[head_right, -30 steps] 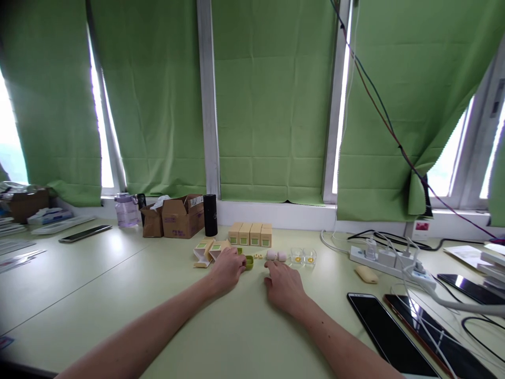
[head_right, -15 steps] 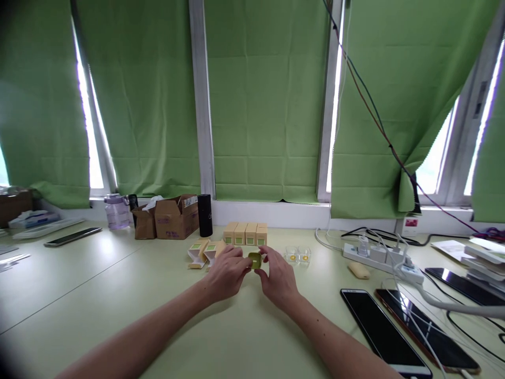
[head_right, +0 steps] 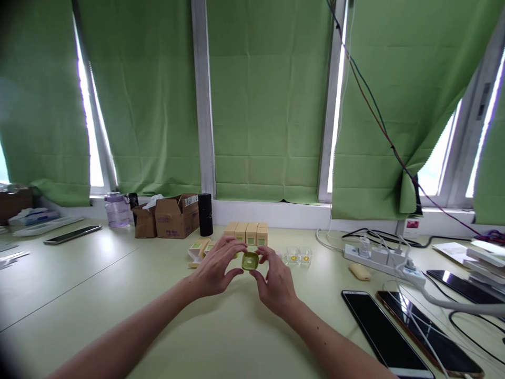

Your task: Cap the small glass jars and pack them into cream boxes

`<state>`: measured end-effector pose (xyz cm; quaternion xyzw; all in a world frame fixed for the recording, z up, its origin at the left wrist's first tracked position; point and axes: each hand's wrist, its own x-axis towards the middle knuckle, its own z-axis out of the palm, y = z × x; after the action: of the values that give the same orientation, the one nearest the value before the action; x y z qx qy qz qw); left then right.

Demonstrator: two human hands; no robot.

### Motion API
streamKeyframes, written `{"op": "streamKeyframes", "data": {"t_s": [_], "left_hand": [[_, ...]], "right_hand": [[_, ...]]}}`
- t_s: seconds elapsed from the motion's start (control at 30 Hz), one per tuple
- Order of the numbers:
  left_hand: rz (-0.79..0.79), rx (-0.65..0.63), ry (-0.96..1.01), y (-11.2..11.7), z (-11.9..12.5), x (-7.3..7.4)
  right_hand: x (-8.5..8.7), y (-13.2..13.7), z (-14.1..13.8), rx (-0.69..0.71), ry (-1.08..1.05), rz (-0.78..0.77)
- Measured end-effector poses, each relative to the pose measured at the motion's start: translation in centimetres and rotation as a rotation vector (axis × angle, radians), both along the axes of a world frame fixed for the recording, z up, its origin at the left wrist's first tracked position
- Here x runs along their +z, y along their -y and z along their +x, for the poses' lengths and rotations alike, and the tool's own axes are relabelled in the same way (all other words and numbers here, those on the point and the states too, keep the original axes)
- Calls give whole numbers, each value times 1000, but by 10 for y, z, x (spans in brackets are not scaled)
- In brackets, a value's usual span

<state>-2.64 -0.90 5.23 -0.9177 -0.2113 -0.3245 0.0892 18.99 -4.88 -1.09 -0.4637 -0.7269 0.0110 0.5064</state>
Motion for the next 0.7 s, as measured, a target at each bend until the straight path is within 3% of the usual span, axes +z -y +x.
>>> {"op": "streamKeyframes", "data": {"t_s": [0.4, 0.7], "left_hand": [[48, -134, 136, 0, 2, -12], [-108, -44, 272, -9, 5, -24]], "right_hand": [[-1, 4, -2, 100, 12, 150], [1, 6, 0, 74, 69, 192]]}}
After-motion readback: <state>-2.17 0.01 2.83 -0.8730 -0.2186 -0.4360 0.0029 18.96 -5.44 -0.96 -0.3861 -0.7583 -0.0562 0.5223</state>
